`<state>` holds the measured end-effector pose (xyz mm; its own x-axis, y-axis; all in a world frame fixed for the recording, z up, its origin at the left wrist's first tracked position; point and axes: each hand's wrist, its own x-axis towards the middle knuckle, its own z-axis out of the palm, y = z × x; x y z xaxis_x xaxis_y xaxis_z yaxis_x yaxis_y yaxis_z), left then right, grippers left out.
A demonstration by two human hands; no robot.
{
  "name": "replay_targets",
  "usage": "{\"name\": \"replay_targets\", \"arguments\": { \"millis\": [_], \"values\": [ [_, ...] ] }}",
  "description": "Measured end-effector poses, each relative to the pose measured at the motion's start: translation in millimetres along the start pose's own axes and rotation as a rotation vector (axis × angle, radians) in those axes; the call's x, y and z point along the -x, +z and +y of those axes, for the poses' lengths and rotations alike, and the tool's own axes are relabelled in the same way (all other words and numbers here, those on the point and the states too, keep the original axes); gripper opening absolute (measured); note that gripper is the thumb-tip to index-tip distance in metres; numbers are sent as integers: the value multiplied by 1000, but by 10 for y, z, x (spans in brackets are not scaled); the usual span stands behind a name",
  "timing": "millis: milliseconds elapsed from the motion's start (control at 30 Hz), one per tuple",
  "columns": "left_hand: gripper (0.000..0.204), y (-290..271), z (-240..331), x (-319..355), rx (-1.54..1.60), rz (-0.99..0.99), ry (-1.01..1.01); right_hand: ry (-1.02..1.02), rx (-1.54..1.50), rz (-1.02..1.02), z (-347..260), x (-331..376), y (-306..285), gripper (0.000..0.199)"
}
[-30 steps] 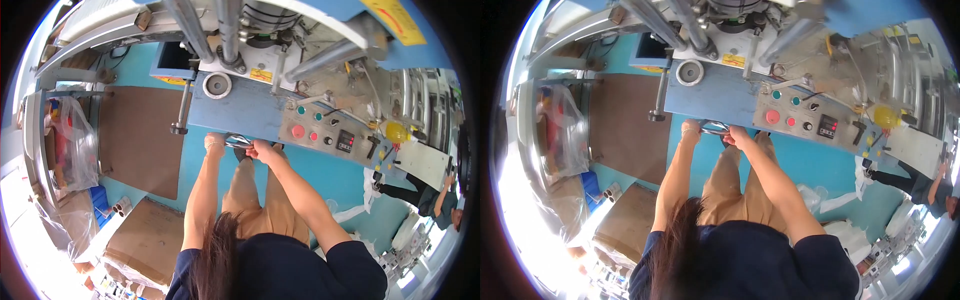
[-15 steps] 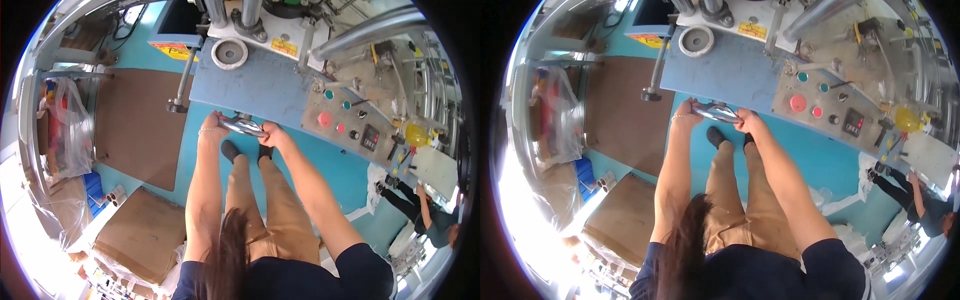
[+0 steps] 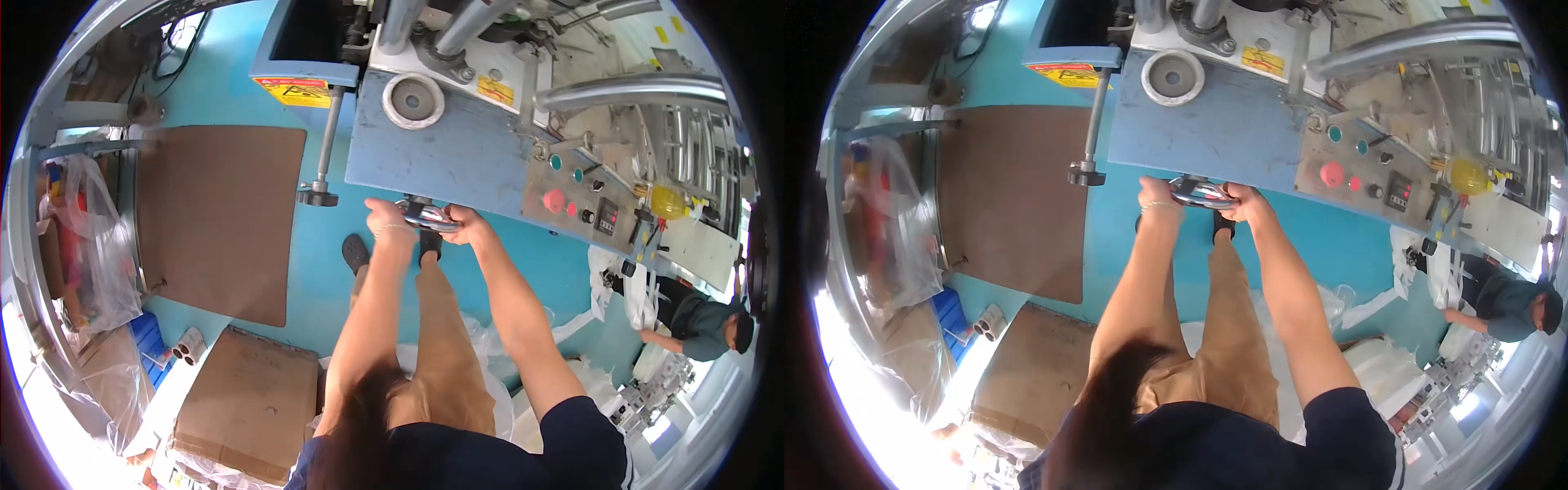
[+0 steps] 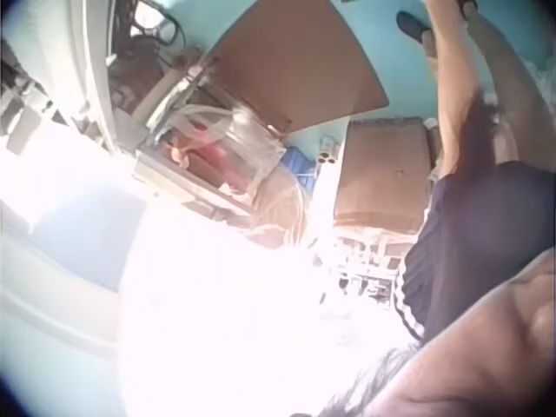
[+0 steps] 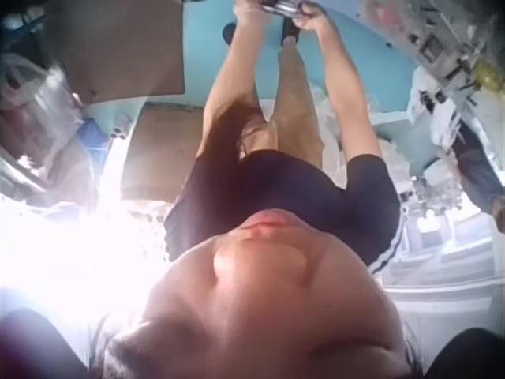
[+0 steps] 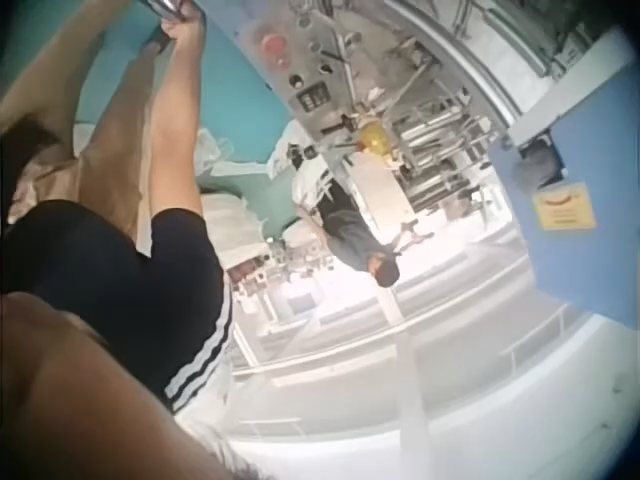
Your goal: Operating and adjusting industrial paper processing equipment, including handling large paper rolls and checking control panels.
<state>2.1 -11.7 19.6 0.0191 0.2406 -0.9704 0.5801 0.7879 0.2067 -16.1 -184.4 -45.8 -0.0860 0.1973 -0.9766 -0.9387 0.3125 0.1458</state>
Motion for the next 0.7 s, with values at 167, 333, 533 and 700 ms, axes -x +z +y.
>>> {"name": "replay_targets", "arguments": {
  "millis": [167, 333, 533, 700],
  "values": [
    [60, 128, -121, 448, -283, 113, 191, -83, -184, -371, 2, -206, -309, 25],
    [39, -161, 169, 292, 97, -124, 5, -183, -536, -141, 369, 180, 157, 15],
    [31, -122, 102, 263, 138, -266, -33, -407, -622, -294, 450, 532, 211, 16],
    [33, -304, 83, 14, 26, -206, -79, -429, -788, 27, 501, 611, 574, 28]
  ]
}}
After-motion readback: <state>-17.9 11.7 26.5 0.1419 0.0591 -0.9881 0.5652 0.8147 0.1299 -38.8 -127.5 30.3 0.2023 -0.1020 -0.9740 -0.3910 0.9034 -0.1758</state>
